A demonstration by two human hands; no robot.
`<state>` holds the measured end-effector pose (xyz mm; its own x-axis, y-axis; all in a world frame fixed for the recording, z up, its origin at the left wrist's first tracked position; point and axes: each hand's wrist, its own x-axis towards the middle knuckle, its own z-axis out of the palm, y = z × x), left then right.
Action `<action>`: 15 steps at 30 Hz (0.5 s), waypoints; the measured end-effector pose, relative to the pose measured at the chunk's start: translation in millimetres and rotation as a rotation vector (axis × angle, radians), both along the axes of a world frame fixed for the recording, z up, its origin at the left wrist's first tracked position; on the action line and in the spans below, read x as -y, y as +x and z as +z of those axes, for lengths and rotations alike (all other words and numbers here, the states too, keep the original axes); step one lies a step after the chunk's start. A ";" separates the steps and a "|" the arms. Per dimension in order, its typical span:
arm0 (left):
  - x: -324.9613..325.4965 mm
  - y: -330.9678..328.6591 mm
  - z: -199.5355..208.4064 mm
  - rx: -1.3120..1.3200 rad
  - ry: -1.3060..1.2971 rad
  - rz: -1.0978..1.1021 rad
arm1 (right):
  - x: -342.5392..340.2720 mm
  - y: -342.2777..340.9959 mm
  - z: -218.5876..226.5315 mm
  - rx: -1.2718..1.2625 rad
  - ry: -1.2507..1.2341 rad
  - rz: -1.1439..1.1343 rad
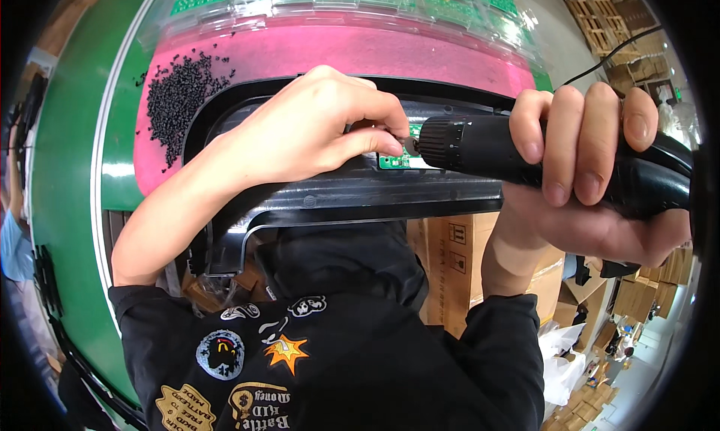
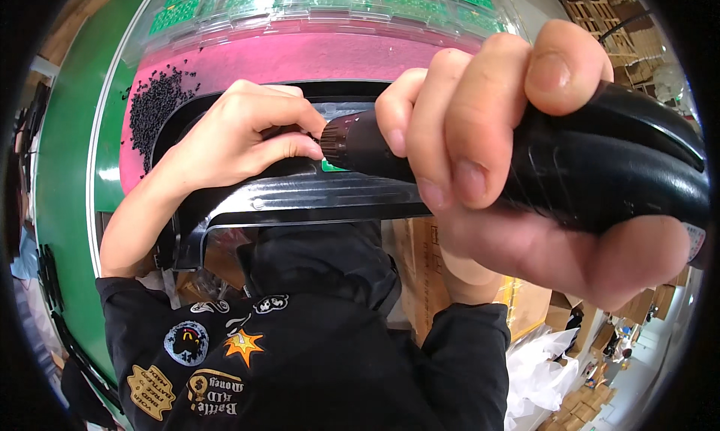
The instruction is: Manually installing printed circuit boards into plastic housings using an electric screwdriver.
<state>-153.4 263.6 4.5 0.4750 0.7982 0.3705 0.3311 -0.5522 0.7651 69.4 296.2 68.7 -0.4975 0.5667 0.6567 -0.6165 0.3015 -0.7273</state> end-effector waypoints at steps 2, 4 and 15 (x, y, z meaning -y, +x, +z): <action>-1.4 -3.6 -0.4 -0.001 0.055 0.014 | -2.6 -2.4 -0.3 0.004 0.004 0.024; 0.1 -4.2 -0.5 0.015 0.007 0.062 | -4.3 -6.9 -1.0 0.008 0.010 0.049; 0.8 -4.4 -4.6 0.064 0.033 0.102 | -6.5 -25.7 -6.0 0.028 0.035 0.143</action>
<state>-157.7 262.8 -0.1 0.3666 0.8281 0.4241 0.3377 -0.5432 0.7687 43.7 302.7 62.7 -0.5904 0.4654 0.6594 -0.6343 0.2377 -0.7356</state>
